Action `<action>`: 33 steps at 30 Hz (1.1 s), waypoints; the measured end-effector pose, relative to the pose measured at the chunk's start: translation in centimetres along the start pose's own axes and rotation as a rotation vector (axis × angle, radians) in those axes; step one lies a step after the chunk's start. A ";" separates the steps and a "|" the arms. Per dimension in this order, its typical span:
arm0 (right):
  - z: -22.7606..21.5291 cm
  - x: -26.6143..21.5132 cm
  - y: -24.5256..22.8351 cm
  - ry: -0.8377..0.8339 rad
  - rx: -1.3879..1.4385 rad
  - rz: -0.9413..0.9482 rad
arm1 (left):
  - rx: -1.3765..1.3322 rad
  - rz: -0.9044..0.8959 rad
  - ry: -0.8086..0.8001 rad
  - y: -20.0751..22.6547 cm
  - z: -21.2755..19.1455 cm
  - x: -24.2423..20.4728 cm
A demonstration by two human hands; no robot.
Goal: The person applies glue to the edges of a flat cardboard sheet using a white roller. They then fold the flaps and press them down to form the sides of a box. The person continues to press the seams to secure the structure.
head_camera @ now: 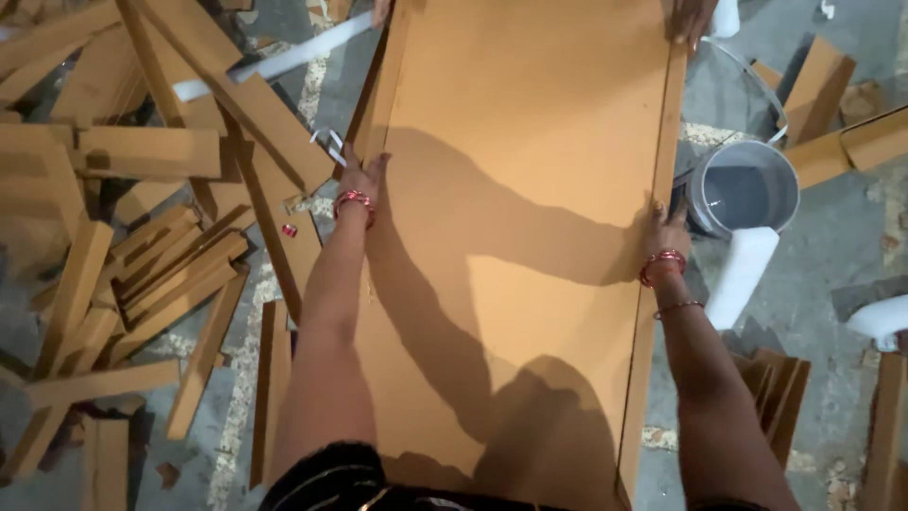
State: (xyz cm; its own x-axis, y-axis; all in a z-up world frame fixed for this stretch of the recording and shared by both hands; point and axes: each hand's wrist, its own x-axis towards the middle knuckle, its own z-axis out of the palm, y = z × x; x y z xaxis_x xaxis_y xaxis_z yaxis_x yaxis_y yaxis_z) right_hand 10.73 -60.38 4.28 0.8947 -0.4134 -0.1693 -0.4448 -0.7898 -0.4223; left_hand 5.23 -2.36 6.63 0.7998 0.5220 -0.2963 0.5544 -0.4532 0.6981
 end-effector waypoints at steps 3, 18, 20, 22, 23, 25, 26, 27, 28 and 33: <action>-1.1 -3.5 0.7 -0.014 -0.029 -0.027 | 0.202 0.044 0.032 1.7 -2.5 -4.3; -4.6 -28.6 13.0 -0.165 0.125 -0.313 | 0.595 0.602 -0.004 -19.2 -3.1 -26.7; -5.0 -29.2 12.9 -0.212 -0.005 -0.187 | 0.606 0.635 -0.056 -20.1 -3.8 -28.6; -5.0 -29.1 12.0 -0.232 -0.044 -0.109 | 0.672 0.642 -0.092 -20.4 -4.9 -29.4; -5.2 -29.4 12.2 -0.232 -0.022 -0.084 | 0.628 0.678 -0.084 -20.5 -5.2 -29.9; -5.0 -29.5 12.3 -0.216 0.020 -0.101 | 0.535 0.751 -0.077 -20.4 -5.3 -30.2; -4.9 -29.2 12.3 -0.200 0.039 -0.143 | 0.581 0.732 -0.090 -20.2 -5.5 -29.8; -4.9 -29.1 12.6 -0.189 0.051 -0.184 | 0.624 0.706 -0.109 -20.4 -5.5 -29.8; -4.8 -28.9 13.1 -0.180 0.080 -0.210 | 0.667 0.679 -0.127 -20.4 -5.3 -29.6; -3.7 -28.2 14.4 -0.073 0.160 -0.442 | 0.673 0.672 -0.181 -18.3 -6.0 -27.2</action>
State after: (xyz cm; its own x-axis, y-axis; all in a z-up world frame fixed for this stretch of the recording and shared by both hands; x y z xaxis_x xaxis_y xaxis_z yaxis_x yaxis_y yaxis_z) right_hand -21.01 -61.75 6.24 0.9999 -0.0163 -0.0021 -0.0144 -0.8008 -0.5988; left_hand -28.08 -3.92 5.81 0.9901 -0.0912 -0.1070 -0.0613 -0.9649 0.2555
